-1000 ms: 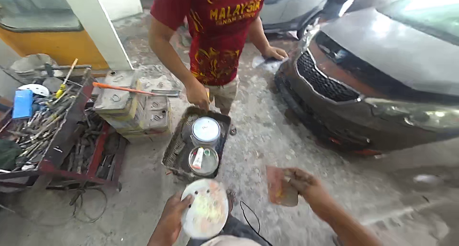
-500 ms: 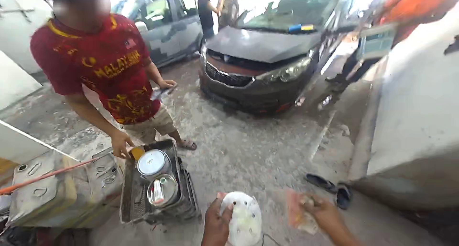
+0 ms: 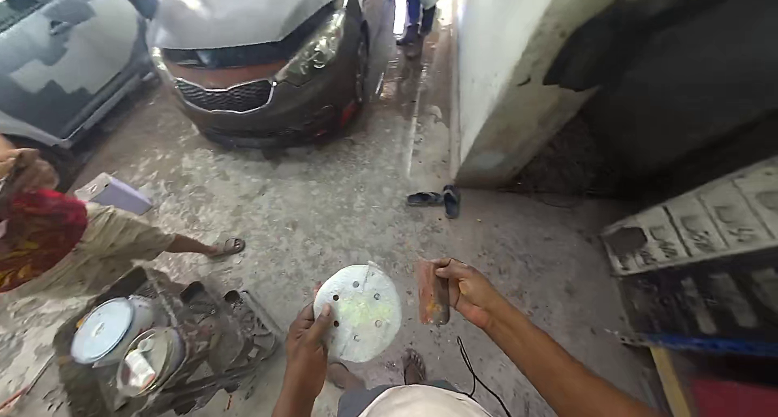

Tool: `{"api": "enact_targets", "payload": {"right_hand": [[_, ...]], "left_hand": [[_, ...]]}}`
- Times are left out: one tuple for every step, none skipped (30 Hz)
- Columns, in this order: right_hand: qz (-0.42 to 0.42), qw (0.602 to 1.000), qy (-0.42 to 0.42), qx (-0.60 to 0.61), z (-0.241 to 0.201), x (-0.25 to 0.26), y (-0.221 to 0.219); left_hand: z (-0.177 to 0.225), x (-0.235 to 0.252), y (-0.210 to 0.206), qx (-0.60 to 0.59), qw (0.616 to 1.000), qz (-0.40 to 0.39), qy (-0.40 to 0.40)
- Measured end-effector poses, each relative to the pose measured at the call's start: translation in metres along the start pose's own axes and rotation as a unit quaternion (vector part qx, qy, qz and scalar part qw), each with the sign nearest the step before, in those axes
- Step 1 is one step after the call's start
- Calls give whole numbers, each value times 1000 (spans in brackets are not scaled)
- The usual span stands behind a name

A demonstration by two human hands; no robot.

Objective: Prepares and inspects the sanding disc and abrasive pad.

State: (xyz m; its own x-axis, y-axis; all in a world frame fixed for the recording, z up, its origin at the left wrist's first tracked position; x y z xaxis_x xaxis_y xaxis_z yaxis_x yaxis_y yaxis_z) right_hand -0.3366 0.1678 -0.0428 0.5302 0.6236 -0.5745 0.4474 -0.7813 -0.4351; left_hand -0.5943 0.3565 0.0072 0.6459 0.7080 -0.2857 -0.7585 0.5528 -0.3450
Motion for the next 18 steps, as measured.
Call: {"api": "enact_targets", "payload": {"right_hand": [[9, 1000, 11, 3, -6, -6, 8], [16, 1000, 22, 7, -13, -12, 14], [21, 999, 31, 14, -18, -17, 17], [27, 999, 39, 15, -22, -20, 19], [38, 998, 43, 7, -26, -23, 23], [49, 998, 43, -12, -28, -27, 26], [53, 997, 33, -41, -27, -29, 24], [49, 996, 18, -73, -24, -31, 16], [14, 994, 4, -104, -21, -32, 3], [-48, 990, -2, -136, -19, -33, -14], [-126, 978, -2, -163, -18, -36, -33], [-203, 961, -3, -189, -17, -39, -54], [-272, 941, -4, -204, -15, -44, -75], [-332, 921, -10, -202, -13, -49, -94], [-380, 904, -19, -197, -10, -51, -107], [-406, 891, -27, -200, -8, -53, -113], [-414, 884, -33, -215, -5, -54, -115], [-414, 879, -34, -235, -2, -54, -116]], "left_hand": [[-3, -3, -8, -3, 1000, -11, 9], [-4, -5, -14, -5, 1000, -19, 14], [-2, -7, -15, -4, 1000, -27, 14], [0, -9, -15, -4, 999, -36, 13], [1, -10, -15, -7, 999, -43, 13], [3, -13, -17, -13, 999, -47, 12], [6, -16, -17, -18, 998, -53, 9], [10, -21, -15, -18, 998, -59, 2], [14, -24, -14, -17, 998, -67, -9], [17, -25, -16, -17, 996, -81, -24], [21, -25, -19, -16, 994, -101, -39], [25, -26, -23, -14, 991, -122, -53], [29, -28, -26, -16, 988, -140, -63], [32, -29, -26, -18, 986, -151, -66], [33, -29, -26, -18, 985, -158, -61], [33, -30, -26, -12, 987, -155, -47], [32, -33, -26, 5, 989, -144, -26], [31, -36, -24, 27, 991, -133, -6]]}}
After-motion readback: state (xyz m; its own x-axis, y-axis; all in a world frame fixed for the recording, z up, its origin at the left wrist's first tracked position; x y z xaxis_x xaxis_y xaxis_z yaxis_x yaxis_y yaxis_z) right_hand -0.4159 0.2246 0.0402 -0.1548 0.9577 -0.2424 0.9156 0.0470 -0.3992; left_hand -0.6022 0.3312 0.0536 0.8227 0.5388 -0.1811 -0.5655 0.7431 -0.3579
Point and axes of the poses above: each hand's wrist, its own x-axis towards the middle knuckle, its own y-axis out of the back of the hand, z = x × y, the point moved 7 cm from there along x, towards the middle knuckle, and after that the axes turned 5 degrees about -z, right-handed, at the moved point
